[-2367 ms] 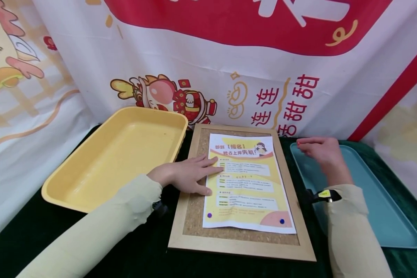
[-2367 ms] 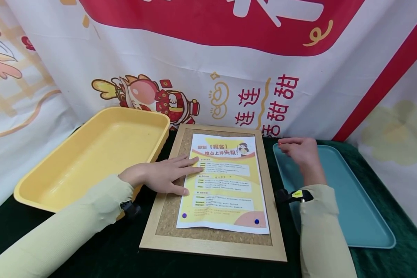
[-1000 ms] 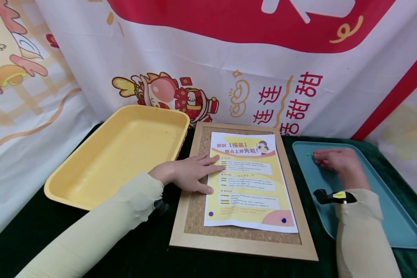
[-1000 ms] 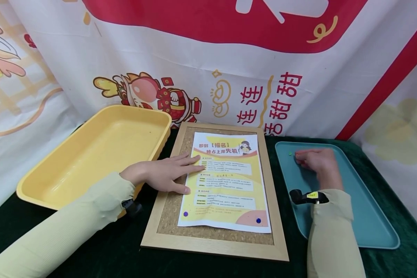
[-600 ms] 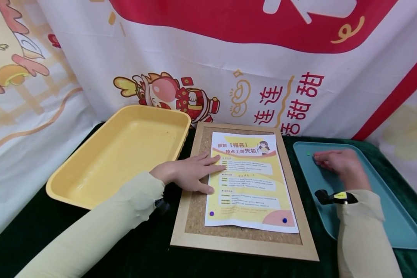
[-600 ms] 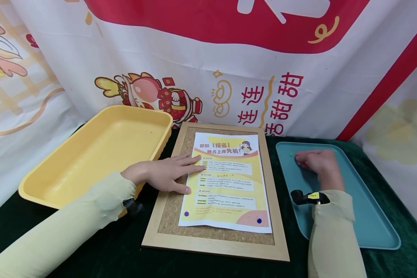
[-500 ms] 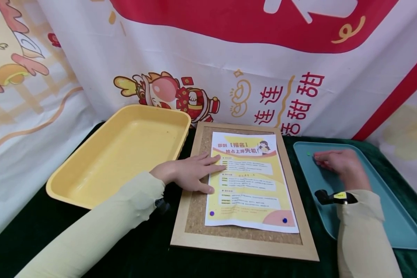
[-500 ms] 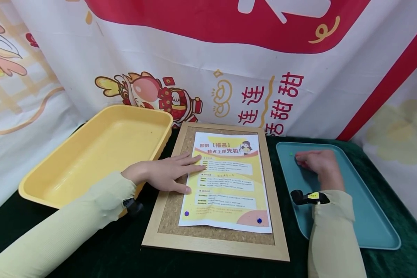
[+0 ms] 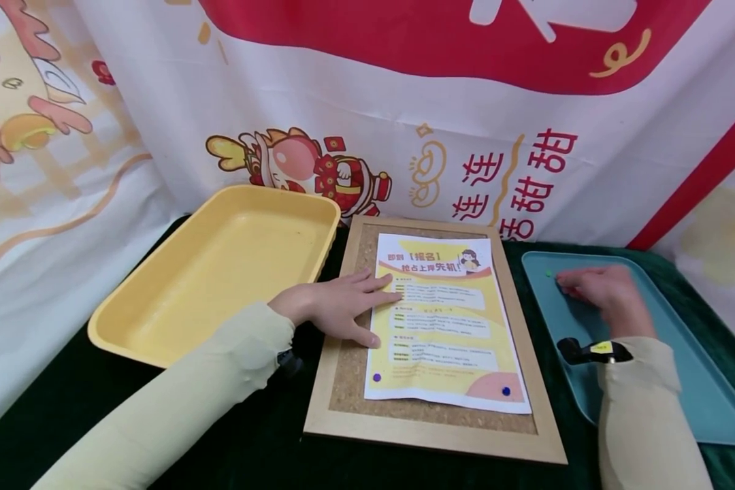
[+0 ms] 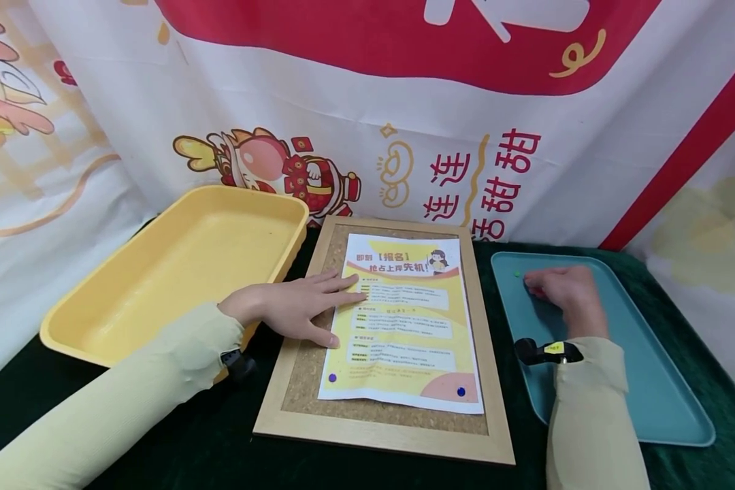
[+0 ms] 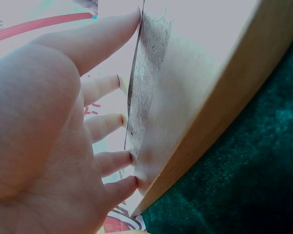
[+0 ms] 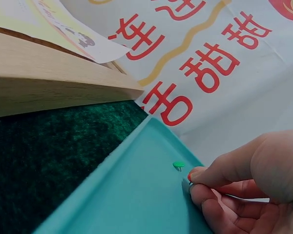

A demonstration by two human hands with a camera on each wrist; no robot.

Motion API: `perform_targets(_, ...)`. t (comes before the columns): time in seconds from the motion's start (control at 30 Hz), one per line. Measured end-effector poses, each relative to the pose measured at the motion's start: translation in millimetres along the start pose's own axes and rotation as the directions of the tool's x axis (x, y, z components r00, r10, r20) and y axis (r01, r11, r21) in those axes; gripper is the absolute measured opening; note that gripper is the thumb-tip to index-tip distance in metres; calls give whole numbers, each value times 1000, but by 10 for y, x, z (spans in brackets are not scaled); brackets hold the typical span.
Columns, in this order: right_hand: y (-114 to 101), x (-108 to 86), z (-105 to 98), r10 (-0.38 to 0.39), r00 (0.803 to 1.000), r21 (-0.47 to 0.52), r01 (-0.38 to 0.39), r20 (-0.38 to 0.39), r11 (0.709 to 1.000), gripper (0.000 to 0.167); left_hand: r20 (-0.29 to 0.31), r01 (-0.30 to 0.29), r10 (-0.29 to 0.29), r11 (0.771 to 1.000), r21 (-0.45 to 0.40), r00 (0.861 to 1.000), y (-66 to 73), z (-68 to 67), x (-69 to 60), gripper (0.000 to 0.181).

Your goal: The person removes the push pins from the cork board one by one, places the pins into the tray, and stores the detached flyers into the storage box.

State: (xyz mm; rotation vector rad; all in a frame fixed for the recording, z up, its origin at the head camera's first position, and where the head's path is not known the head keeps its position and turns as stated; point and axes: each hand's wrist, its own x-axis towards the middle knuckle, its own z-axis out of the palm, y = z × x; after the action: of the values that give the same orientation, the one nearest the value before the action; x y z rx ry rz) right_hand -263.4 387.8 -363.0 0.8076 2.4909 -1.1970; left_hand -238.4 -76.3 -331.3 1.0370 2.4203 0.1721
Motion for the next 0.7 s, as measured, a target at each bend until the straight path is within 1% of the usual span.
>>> perform_targets(0.17,8,-4,-6,-7,1000,-2,7,-3,1000,64,9,10,-10,1000,8,1000,6,4,7,84)
perform_targets(0.47,31,-13,-49,24,1000,1,-24,-9,1000,66,13,0,0,1000,25,1000,26,-11,45,82)
perform_targets(0.57,31,-23,-43,17,1000,3,-17,-9,1000,66,13,3,-3,1000,19,1000,28,-16,41,81)
perform_targets(0.7,4,-44,20,-8,1000,-6,8,-22,1000,61,14,15,-15,1000,13,1000,7,-6,15,81)
